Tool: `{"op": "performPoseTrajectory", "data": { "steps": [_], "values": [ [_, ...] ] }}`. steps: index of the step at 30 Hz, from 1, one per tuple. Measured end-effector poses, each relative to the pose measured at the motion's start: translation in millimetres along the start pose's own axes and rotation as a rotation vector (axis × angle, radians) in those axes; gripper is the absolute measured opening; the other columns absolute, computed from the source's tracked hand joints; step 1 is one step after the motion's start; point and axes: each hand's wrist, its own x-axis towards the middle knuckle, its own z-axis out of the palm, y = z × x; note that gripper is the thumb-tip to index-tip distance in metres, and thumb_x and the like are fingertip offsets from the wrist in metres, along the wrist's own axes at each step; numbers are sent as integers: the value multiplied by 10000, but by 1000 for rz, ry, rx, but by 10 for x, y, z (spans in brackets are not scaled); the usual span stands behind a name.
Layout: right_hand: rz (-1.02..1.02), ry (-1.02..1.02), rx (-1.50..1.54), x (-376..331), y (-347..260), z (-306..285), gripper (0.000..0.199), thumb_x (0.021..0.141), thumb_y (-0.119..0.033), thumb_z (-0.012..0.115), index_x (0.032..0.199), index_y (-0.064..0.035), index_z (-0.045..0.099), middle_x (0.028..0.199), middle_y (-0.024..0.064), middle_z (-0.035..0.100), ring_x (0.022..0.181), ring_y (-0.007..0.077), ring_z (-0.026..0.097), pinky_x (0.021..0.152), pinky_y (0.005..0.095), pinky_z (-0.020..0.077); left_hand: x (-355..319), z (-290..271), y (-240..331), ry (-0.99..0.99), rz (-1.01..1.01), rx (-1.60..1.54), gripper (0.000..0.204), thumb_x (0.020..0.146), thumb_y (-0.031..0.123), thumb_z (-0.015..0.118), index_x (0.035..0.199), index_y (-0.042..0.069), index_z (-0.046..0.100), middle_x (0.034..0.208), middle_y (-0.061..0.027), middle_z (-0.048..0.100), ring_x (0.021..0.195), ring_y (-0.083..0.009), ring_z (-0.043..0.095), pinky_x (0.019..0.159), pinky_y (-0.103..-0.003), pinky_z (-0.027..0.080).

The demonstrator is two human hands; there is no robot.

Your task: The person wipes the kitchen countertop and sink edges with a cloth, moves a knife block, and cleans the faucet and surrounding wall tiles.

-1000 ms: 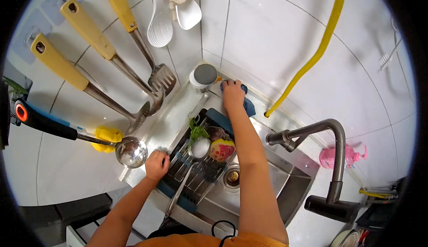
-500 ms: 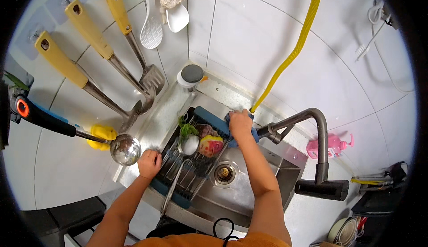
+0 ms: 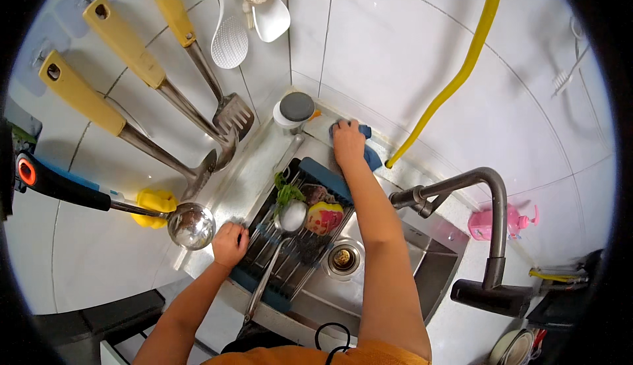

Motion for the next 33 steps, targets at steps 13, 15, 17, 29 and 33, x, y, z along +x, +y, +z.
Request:
{"op": "performPoseTrajectory", "data": {
  "steps": [13, 15, 17, 29, 33],
  "values": [
    [-35, -98, 7, -183, 83, -138, 167, 760, -107, 554, 892, -116, 655, 950, 31, 581, 958, 251, 530, 662, 331, 531, -2, 17, -20, -3, 6, -32, 118, 767, 116, 618, 705, 51, 541, 705, -124, 519, 680, -318, 538, 598, -399, 444],
    [-17, 16, 19, -66, 59, -47, 144, 760, -106, 555, 859, -114, 660, 943, 31, 580, 950, 243, 531, 647, 323, 531, -3, 18, -17, -11, 32, 4, 113, 763, 112, 619, 706, 49, 545, 706, -122, 521, 679, -315, 539, 598, -398, 445],
    [-10, 19, 20, -10, 46, 30, 132, 761, -108, 555, 843, -112, 659, 939, 31, 579, 945, 241, 531, 638, 322, 532, -7, 11, -24, -23, 26, 15, 113, 762, 113, 621, 706, 48, 545, 707, -121, 524, 680, -313, 541, 598, -396, 446],
    [-25, -17, 6, -84, 84, -88, 155, 766, -96, 554, 879, -129, 655, 945, 30, 571, 943, 250, 531, 669, 333, 533, 13, 24, -6, -22, 14, 18, 124, 764, 124, 621, 706, 49, 541, 715, -114, 535, 680, -312, 545, 591, -397, 446],
    [13, -96, 7, 18, -12, -69, 171, 785, -107, 532, 900, -128, 655, 964, 35, 575, 961, 255, 529, 675, 350, 532, -28, 25, -56, 5, -2, 18, 126, 768, 130, 617, 708, 51, 541, 718, -114, 531, 688, -315, 544, 593, -406, 444]
  ]
}}
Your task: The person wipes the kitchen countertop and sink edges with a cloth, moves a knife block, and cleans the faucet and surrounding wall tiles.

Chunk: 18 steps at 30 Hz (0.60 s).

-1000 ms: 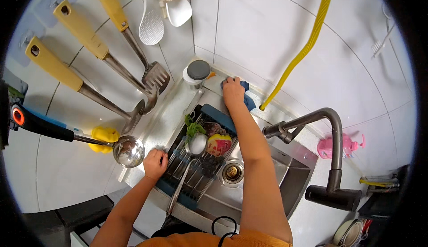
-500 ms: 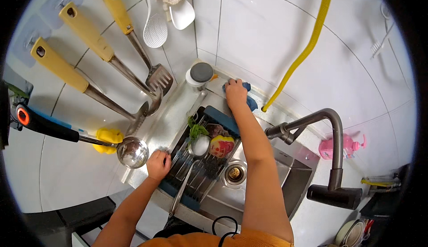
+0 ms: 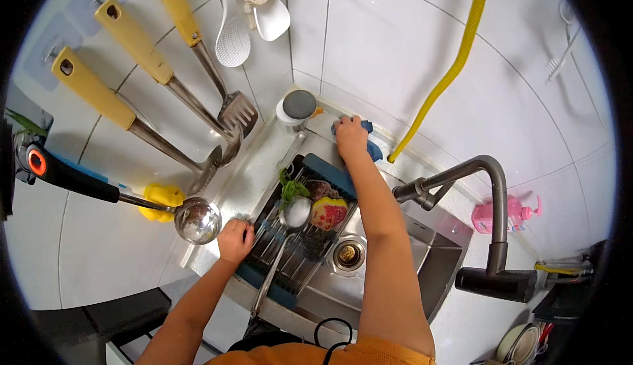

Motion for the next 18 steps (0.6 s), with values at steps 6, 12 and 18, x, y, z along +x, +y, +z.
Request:
{"op": "performPoseTrajectory", "data": {
  "steps": [6, 12, 18],
  "values": [
    [-31, -47, 23, -253, 72, -112, 186, 777, -96, 543, 920, -131, 656, 973, 40, 573, 975, 261, 525, 694, 349, 534, -7, -19, -40, 1, 32, 18, 124, 762, 127, 622, 702, 55, 541, 717, -111, 527, 685, -313, 545, 593, -406, 445],
    [-3, -10, 26, -12, 52, -26, 198, 773, -93, 555, 936, -138, 657, 1012, 41, 571, 987, 262, 522, 709, 345, 534, 2, 20, -17, -27, 26, 28, 117, 787, 174, 605, 743, 77, 557, 754, -98, 538, 696, -306, 556, 604, -403, 449],
    [5, -158, 63, -251, 57, -174, 259, 757, -61, 574, 968, -170, 676, 1035, 34, 575, 996, 266, 520, 752, 364, 525, -4, -9, -58, 8, 48, 26, 126, 771, 137, 625, 709, 62, 546, 721, -109, 528, 688, -306, 547, 597, -397, 450]
  ]
}}
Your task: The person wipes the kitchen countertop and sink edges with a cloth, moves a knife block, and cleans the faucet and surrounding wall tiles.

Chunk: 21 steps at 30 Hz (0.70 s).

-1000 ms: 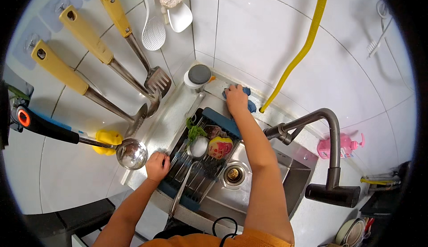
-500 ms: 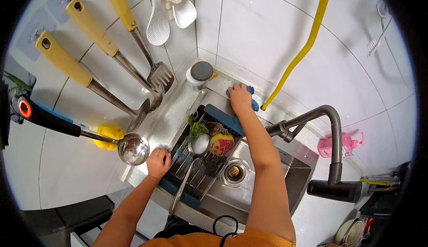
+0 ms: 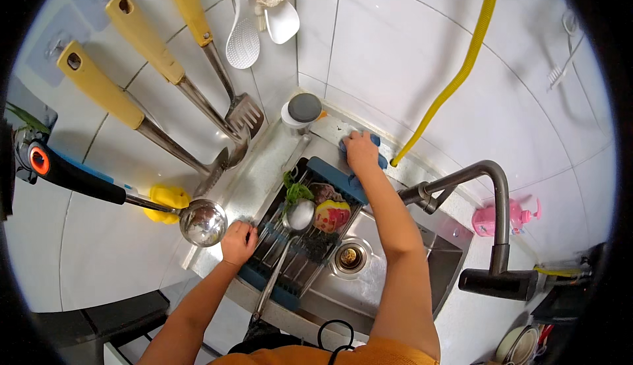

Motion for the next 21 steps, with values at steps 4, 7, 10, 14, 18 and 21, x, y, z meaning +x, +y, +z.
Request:
{"op": "performPoseTrajectory", "data": {
  "steps": [4, 7, 10, 14, 18, 21],
  "values": [
    [46, -89, 38, 143, -45, -132, 310, 751, -34, 538, 974, -184, 693, 1036, 20, 602, 995, 272, 528, 808, 370, 503, -13, 23, -18, -10, -2, -5, 111, 772, 131, 629, 724, 64, 556, 736, -106, 534, 703, -303, 551, 606, -390, 454],
    [56, 117, 163, 290, -128, 31, 338, 757, -51, 536, 1043, -181, 661, 1087, 25, 592, 1002, 281, 520, 815, 375, 500, -3, 27, 11, -20, -3, -43, 102, 771, 120, 631, 727, 63, 559, 732, -107, 533, 702, -304, 551, 608, -386, 455],
    [22, 202, 114, 372, -217, 182, 423, 741, -67, 560, 1144, -191, 592, 1147, 32, 565, 1027, 280, 503, 800, 385, 507, -9, 22, 13, -34, -39, -52, 110, 782, 151, 613, 738, 67, 555, 742, -105, 538, 690, -307, 545, 609, -398, 441],
    [59, 204, 156, 159, -110, 169, 421, 726, -76, 577, 1132, -186, 601, 1140, 35, 568, 1016, 286, 510, 790, 394, 510, 0, 0, 34, -6, -25, -38, 103, 755, 102, 622, 706, 55, 545, 707, -117, 530, 669, -316, 544, 581, -403, 446],
    [198, 38, 113, -406, 90, -39, 384, 728, -119, 615, 1107, -178, 607, 1119, 64, 557, 1033, 295, 510, 813, 390, 503, -8, 11, 19, 12, 2, -16, 111, 759, 118, 620, 704, 55, 546, 707, -117, 531, 665, -318, 547, 568, -414, 444],
    [295, -110, 85, -968, 72, -243, 433, 693, -143, 675, 1118, -187, 606, 1081, 82, 574, 1023, 312, 529, 823, 400, 498, -16, 30, 4, 26, 2, -32, 116, 759, 120, 620, 702, 56, 542, 705, -113, 530, 668, -316, 547, 568, -415, 445]
  ]
}}
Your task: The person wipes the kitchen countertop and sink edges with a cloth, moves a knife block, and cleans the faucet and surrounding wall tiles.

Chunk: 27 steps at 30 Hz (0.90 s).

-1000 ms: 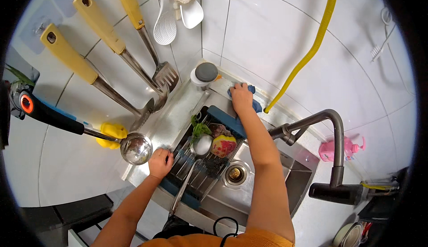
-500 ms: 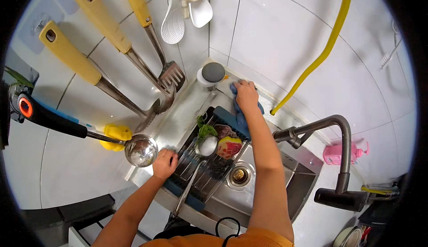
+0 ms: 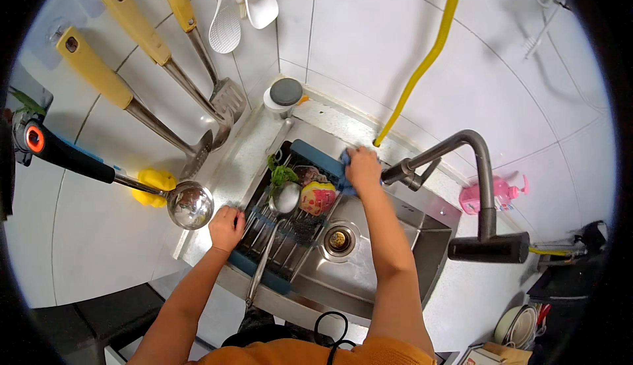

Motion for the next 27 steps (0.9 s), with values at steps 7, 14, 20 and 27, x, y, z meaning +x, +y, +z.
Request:
{"op": "performPoseTrajectory", "data": {
  "steps": [7, 14, 20, 27],
  "values": [
    [48, -377, -339, -490, 99, -321, 279, 748, -147, 594, 1021, -143, 654, 1009, 100, 609, 977, 324, 570, 788, 397, 509, 22, -6, 14, -16, 41, 44, 111, 767, 135, 613, 715, 61, 549, 722, -106, 534, 703, -308, 548, 602, -408, 445],
    [-197, 291, 119, 31, -529, -182, 289, 764, -48, 516, 1025, -128, 612, 1018, 103, 576, 952, 323, 537, 751, 405, 509, -10, -43, -29, -71, 71, 45, 186, 760, 238, 658, 731, 91, 548, 746, -78, 538, 691, -291, 556, 588, -396, 449],
    [-157, 236, 151, 471, -880, 309, 395, 701, -57, 626, 1066, -208, 634, 1166, 61, 520, 1095, 277, 473, 824, 373, 497, 68, -35, 50, -115, 168, 53, 276, 667, 253, 740, 668, 89, 517, 685, -75, 499, 677, -281, 536, 572, -390, 439],
    [-60, 192, 203, 119, -518, 292, 413, 723, -28, 586, 1087, -213, 646, 1218, 22, 511, 1111, 267, 461, 882, 357, 473, 35, 3, 17, -123, 185, 149, 223, 658, 150, 717, 667, 76, 506, 717, -91, 501, 699, -288, 543, 579, -398, 456]
  ]
}}
